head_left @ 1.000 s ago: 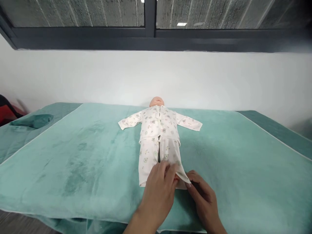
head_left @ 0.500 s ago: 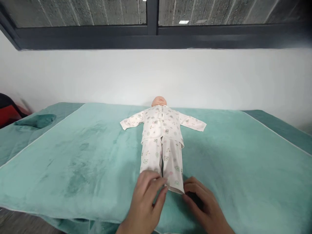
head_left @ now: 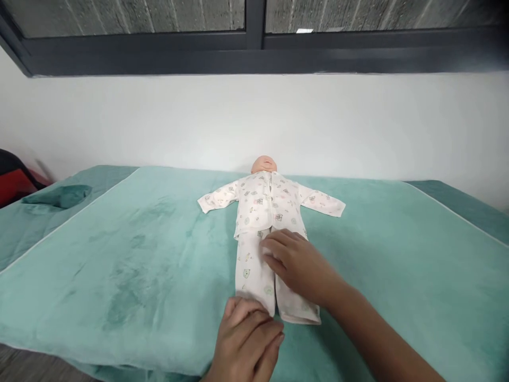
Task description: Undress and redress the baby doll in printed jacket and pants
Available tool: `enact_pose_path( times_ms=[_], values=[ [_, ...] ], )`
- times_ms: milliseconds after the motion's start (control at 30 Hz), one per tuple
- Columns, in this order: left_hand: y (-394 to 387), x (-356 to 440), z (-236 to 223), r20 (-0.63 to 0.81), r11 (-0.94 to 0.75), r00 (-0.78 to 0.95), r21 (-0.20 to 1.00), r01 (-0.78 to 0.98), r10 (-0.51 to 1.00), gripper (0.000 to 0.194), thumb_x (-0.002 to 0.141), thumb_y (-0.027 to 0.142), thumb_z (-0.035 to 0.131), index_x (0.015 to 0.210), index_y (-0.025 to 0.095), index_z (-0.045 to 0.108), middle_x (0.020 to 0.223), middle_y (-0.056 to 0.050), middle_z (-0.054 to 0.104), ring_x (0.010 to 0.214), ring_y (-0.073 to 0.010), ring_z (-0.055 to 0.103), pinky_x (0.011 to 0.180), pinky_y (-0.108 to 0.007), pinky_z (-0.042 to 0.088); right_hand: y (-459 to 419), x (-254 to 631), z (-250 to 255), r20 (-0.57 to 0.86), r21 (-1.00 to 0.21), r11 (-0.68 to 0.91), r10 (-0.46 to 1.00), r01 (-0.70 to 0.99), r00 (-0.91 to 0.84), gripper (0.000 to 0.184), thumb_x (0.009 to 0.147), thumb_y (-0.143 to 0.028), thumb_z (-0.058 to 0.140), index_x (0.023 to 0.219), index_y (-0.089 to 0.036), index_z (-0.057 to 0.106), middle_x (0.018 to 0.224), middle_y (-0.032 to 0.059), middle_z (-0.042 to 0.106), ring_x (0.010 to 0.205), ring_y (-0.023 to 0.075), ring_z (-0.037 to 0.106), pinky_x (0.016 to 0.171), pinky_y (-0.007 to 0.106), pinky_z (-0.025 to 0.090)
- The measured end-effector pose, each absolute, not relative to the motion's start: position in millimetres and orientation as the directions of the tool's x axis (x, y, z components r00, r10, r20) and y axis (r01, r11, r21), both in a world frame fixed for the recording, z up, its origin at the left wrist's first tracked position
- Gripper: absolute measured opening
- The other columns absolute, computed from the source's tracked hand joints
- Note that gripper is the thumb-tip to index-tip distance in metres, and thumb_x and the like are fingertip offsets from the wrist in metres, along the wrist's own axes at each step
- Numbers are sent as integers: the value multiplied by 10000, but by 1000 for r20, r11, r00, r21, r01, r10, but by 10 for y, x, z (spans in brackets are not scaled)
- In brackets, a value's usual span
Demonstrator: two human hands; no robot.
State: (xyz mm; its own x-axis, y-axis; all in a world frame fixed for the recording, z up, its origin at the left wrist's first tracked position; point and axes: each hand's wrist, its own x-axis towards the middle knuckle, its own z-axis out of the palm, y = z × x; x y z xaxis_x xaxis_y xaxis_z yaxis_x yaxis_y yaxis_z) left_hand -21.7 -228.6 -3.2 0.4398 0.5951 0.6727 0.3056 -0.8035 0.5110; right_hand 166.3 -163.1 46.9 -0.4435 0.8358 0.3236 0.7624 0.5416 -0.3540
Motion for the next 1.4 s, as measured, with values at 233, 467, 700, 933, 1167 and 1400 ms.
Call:
enact_pose_path(
  times_ms=[233,467,700,933,1167,1400],
  values=[
    [-1214,-574,-16,543,-502,166,558,661,823,133,914,229,537,985,206,648,946,-56,665,891,-198,613,800,-321,494,-1051,1737,775,390,-558,412,896,720,-211,244,954,-329,436,847,-230,631,866,8,688,770,163,607,679,296,440],
    [250,-895,-174,395,-89,40,107,990,918,570,913,406,492,1432,183,411,1315,-188,510,1171,-367,481,914,-499,425,-200,2609,77,650,-452,28,695,892,308,338,889,-323,461,1152,-161,598,1211,153,610,1197,304,493,1023,459,363],
    [401,-1045,-130,323,-26,36,-34,999,946,486,930,158,312,1403,154,422,1206,-187,566,1111,-346,495,856,-467,403,-343,3407,-354,289,-400,-584,651,706,702,674,840,-577,475,1304,-89,500,1247,274,537,1151,412,514,866,503,450],
    [407,-1080,-130,306,41,-61,69,997,950,475,857,65,348,1302,107,509,1191,-203,549,1108,-380,481,822,-486,399,-146,3609,-420,245,-527,-449,733,722,635,368,862,-347,435,1116,-167,630,1057,149,672,965,279,607,815,369,443],
    [330,-1045,-105,421,22,-90,164,986,903,531,838,75,366,1357,102,475,1273,-198,512,1158,-375,462,884,-516,414,-107,3439,-200,476,-564,-320,628,761,616,372,845,-350,470,1109,-140,626,1207,222,545,1103,313,499,924,436,371],
    [421,-66,187,570,-449,1,646,617,822,404,850,142,418,1189,174,635,1165,-87,612,1087,-212,568,951,-344,469,334,2142,463,354,-629,11,894,777,274,410,842,-596,483,838,-197,579,815,84,647,722,212,569,689,339,427]
  ],
)
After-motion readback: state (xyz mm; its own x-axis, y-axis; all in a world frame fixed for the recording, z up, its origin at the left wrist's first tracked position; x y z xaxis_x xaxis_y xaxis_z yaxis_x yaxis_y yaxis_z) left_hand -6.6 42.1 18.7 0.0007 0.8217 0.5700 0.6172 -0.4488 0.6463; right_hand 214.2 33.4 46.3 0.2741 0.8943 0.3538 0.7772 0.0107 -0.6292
